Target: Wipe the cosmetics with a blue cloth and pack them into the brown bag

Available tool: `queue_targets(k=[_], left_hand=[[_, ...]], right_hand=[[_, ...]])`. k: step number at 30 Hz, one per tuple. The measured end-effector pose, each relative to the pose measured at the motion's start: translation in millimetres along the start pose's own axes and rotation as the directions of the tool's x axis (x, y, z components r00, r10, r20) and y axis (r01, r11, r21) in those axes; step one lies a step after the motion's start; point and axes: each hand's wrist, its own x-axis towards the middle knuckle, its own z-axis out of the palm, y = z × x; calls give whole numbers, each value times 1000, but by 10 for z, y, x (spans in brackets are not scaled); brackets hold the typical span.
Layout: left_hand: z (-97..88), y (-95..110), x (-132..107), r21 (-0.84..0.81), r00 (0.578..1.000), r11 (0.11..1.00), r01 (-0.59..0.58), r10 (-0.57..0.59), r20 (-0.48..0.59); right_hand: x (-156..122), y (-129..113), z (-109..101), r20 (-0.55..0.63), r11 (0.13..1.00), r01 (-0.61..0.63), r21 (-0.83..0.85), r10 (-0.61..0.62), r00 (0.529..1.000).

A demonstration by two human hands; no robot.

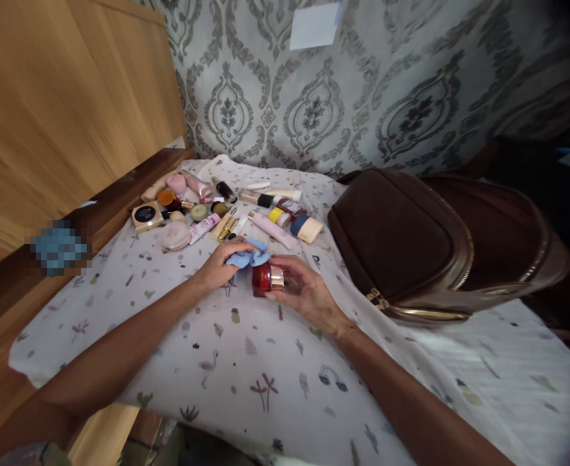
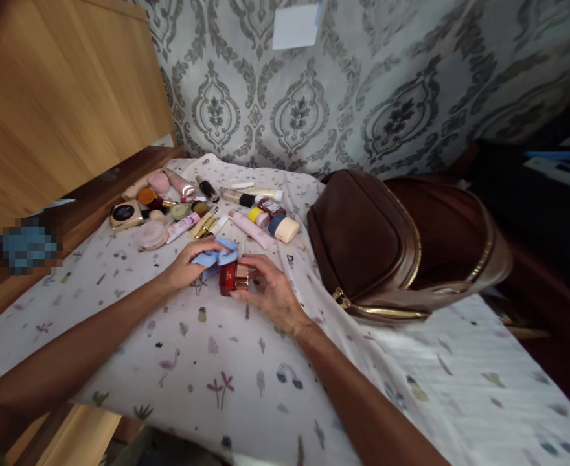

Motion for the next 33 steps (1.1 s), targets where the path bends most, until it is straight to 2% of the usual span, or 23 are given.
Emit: queue_targets(k=[4, 8, 13, 18, 22, 25, 29, 33], left_hand=[[-43, -14, 2, -77, 993, 990, 115, -117, -16], [-47, -63, 3, -82, 969, 967, 241, -244, -36], [-17, -87, 13, 46, 971, 970, 239, -238, -16], [-22, -43, 6, 111, 980, 975, 191, -196, 37], [-28, -39, -12, 31, 985, 991, 132, -134, 105], [-26, -70, -25, -87, 974, 975, 207, -196, 117], [-8, -114, -38, -223, 945, 918, 328, -322, 65], [10, -124, -29, -263, 958, 924, 277, -287, -1]], right_hand=[[-6, -11, 12, 23, 995, -91, 38, 91, 996], [3, -7, 2, 14, 994, -104, 40, 103, 995], [18, 27, -12, -4, 994, -89, 56, 89, 996], [23, 23, 16, -50, 979, -163, 119, 170, 984], [41, 15, 6, -102, 966, -202, 162, 220, 970], [56, 12, -21, -147, 963, -207, 171, 232, 961], [62, -11, -36, -136, 958, -195, 210, 226, 965], [48, -43, -28, -103, 953, -195, 231, 224, 969]])
